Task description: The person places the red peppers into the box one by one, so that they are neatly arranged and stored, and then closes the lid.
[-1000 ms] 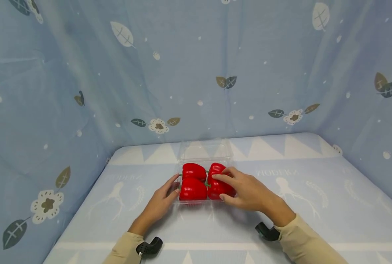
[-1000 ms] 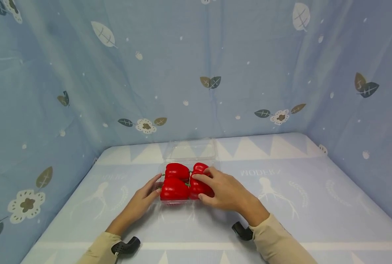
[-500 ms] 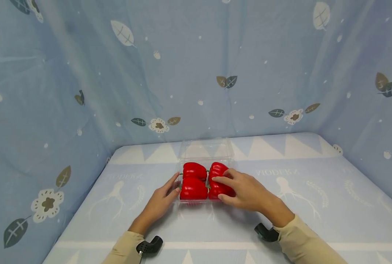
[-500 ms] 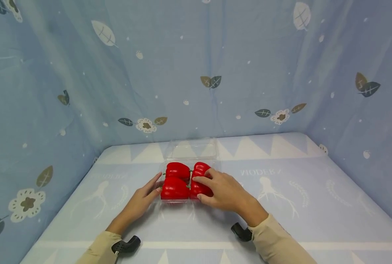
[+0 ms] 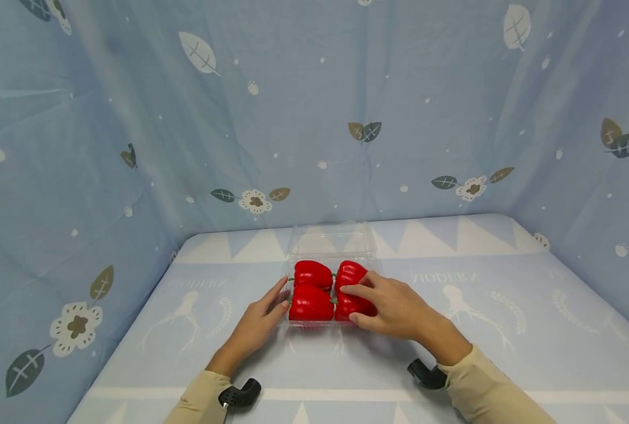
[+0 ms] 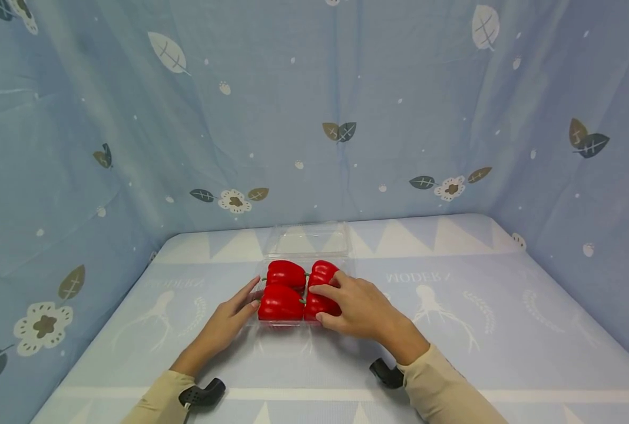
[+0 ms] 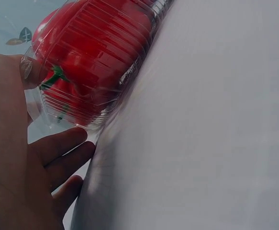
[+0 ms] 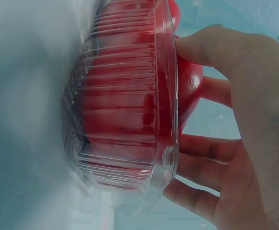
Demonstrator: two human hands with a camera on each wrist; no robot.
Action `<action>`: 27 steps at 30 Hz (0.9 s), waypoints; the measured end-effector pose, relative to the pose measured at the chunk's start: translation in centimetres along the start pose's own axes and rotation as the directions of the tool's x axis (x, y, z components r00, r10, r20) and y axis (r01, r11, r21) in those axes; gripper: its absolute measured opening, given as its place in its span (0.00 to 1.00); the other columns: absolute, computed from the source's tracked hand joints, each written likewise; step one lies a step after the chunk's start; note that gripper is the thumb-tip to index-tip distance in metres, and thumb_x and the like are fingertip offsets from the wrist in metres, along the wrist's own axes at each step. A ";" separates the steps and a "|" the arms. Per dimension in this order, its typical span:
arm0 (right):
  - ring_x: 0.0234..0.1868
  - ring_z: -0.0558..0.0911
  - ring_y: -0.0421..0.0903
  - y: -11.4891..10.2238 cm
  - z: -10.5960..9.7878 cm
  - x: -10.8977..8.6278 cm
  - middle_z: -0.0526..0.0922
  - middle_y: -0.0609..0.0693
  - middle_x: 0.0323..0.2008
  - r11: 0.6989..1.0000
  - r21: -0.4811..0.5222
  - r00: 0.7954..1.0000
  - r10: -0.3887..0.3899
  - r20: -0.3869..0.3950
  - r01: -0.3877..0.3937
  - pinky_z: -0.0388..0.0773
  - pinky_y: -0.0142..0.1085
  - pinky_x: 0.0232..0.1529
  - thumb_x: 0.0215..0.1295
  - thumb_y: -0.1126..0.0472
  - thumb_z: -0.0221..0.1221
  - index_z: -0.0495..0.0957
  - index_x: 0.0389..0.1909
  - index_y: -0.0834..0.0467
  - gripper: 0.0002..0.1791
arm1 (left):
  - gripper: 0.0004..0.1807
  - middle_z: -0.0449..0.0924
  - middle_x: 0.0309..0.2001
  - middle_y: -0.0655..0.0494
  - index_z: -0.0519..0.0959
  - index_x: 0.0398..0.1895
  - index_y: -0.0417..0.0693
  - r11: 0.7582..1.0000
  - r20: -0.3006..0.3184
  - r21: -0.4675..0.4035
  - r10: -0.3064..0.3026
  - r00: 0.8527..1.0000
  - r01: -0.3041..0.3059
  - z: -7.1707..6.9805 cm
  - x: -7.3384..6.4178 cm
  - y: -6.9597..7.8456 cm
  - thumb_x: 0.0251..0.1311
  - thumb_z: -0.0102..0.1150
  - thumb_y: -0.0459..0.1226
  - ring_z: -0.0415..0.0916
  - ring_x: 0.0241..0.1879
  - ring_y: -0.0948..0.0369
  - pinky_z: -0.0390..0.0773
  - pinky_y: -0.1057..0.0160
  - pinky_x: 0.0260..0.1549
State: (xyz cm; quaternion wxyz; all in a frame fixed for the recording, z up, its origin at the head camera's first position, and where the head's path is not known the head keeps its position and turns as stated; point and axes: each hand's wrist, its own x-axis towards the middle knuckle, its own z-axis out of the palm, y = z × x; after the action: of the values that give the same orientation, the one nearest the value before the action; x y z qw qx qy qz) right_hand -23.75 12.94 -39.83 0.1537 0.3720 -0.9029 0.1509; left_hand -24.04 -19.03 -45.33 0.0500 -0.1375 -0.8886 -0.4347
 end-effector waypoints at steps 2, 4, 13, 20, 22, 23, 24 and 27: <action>0.35 0.76 0.39 0.0 0.0 0.0 0.76 0.45 0.44 1.000 -0.002 1.000 0.004 0.000 -0.004 0.77 0.34 0.35 0.61 0.45 0.65 0.80 0.62 0.44 0.27 | 0.31 0.75 0.65 0.52 0.61 0.78 0.61 1.000 -0.001 -0.003 -0.001 1.000 0.001 0.0 0.0 0.0 0.74 0.52 0.49 0.70 0.67 0.53 0.68 0.43 0.64; 0.34 0.75 0.39 0.0 0.0 0.0 0.76 0.44 0.44 1.000 0.001 1.000 0.010 0.002 -0.010 0.77 0.33 0.35 0.61 0.44 0.66 0.81 0.61 0.44 0.27 | 0.31 0.75 0.65 0.52 0.61 0.78 0.62 1.000 0.001 -0.007 -0.004 1.000 0.004 0.0 0.0 0.1 0.73 0.52 0.49 0.70 0.67 0.54 0.68 0.43 0.64; 0.34 0.73 0.39 -0.2 -0.2 0.4 0.74 0.44 0.42 1.000 -0.002 0.999 0.019 0.032 -0.019 0.75 0.32 0.33 0.60 0.45 0.65 0.81 0.60 0.44 0.25 | 0.31 0.75 0.65 0.51 0.61 0.78 0.62 1.000 -0.004 -0.010 -0.002 1.000 0.002 0.1 0.1 -0.1 0.74 0.52 0.49 0.70 0.67 0.54 0.68 0.44 0.64; 0.32 0.71 0.39 -0.3 -0.2 0.7 0.71 0.43 0.40 0.999 -0.032 0.998 0.019 0.060 -0.017 0.73 0.32 0.32 0.60 0.45 0.64 0.82 0.59 0.43 0.24 | 0.31 0.75 0.66 0.51 0.61 0.78 0.64 1.000 0.001 -0.013 -0.005 1.000 0.005 0.2 0.1 -0.2 0.74 0.52 0.49 0.70 0.67 0.54 0.67 0.43 0.64; 0.31 0.71 0.39 -0.4 -0.2 0.7 0.71 0.44 0.39 0.999 -0.043 0.998 0.022 0.066 -0.019 0.73 0.32 0.32 0.60 0.45 0.64 0.81 0.59 0.43 0.24 | 0.31 0.75 0.65 0.51 0.61 0.78 0.64 1.000 0.003 -0.017 -0.005 1.000 0.005 0.2 0.1 -0.2 0.74 0.52 0.49 0.70 0.67 0.54 0.67 0.44 0.65; 0.31 0.71 0.39 -0.5 -0.3 0.7 0.72 0.44 0.39 0.999 -0.049 0.997 0.024 0.067 -0.021 0.73 0.32 0.31 0.60 0.45 0.65 0.81 0.59 0.43 0.25 | 0.31 0.75 0.66 0.52 0.61 0.78 0.65 1.000 0.003 -0.018 -0.003 1.000 0.004 0.1 0.1 -0.2 0.74 0.52 0.49 0.70 0.67 0.54 0.67 0.44 0.65; 0.31 0.72 0.39 -0.5 -0.3 0.7 0.72 0.44 0.39 0.998 -0.055 0.997 0.026 0.069 -0.022 0.74 0.32 0.31 0.60 0.45 0.65 0.81 0.59 0.43 0.25 | 0.31 0.75 0.65 0.52 0.61 0.78 0.65 1.000 0.003 -0.020 -0.002 1.000 0.002 0.1 0.1 -0.2 0.74 0.52 0.49 0.70 0.67 0.54 0.66 0.44 0.65; 0.31 0.72 0.39 -0.6 -0.4 0.7 0.73 0.44 0.39 0.998 -0.063 0.997 0.031 0.076 -0.026 0.75 0.33 0.32 0.60 0.44 0.65 0.81 0.59 0.43 0.25 | 0.30 0.75 0.65 0.52 0.61 0.77 0.65 1.000 0.004 -0.024 -0.001 1.000 0.001 0.1 0.1 -0.2 0.74 0.52 0.48 0.70 0.67 0.55 0.66 0.44 0.65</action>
State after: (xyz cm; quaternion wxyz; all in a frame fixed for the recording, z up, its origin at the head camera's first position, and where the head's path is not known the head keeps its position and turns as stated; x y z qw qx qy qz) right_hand -23.74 12.20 -39.09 0.1284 0.3596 -0.9176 0.1105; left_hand -24.19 -19.03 -45.47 0.0463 -0.1384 -0.8835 -0.4452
